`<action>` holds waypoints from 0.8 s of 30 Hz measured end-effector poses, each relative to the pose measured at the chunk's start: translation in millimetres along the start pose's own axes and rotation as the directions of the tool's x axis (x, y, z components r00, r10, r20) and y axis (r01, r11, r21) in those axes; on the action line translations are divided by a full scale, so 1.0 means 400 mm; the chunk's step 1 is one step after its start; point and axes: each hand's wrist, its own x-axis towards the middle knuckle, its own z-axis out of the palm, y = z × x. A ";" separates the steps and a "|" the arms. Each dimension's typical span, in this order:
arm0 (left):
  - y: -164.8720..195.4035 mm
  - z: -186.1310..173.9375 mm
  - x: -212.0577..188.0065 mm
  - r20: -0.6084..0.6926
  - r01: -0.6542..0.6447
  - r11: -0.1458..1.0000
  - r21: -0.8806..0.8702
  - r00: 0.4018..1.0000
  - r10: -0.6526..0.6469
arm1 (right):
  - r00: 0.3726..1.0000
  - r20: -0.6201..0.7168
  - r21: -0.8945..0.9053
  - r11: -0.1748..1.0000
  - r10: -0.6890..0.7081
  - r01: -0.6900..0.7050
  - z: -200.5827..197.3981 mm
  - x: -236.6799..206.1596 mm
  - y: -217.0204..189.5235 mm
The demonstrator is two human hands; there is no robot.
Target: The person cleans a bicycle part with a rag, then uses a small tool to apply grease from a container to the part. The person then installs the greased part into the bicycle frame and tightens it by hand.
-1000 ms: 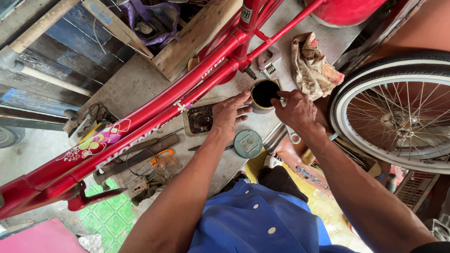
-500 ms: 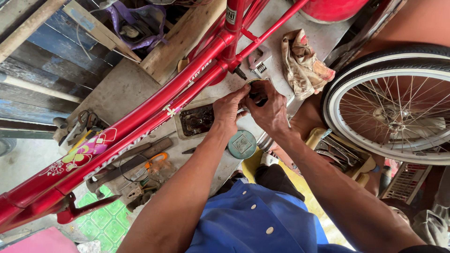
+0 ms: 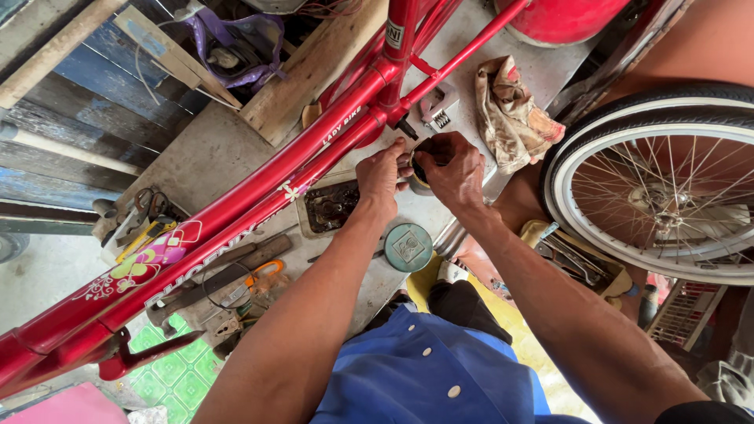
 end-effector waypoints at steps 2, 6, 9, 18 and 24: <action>0.002 -0.008 0.012 0.004 -0.003 1.000 -0.009 1.000 0.003 | 1.000 0.008 -0.006 1.000 0.000 0.000 0.006 0.012 0.007; 0.003 -0.016 0.022 -0.021 0.002 1.000 -0.020 1.000 -0.002 | 1.000 0.021 -0.013 1.000 -0.002 0.003 0.017 0.028 0.014; 0.002 -0.021 0.022 -0.049 -0.045 0.999 0.026 0.998 0.046 | 1.000 0.025 -0.009 1.000 -0.008 0.008 0.024 0.036 0.015; 0.014 -0.017 0.022 -0.016 -0.048 0.998 -0.043 0.999 0.048 | 0.999 0.033 -0.007 1.000 -0.020 0.020 0.031 0.046 0.012; 0.030 -0.035 0.000 0.057 0.043 0.993 -0.105 0.998 -0.037 | 0.999 0.035 -0.014 1.000 -0.015 0.016 0.033 0.054 0.010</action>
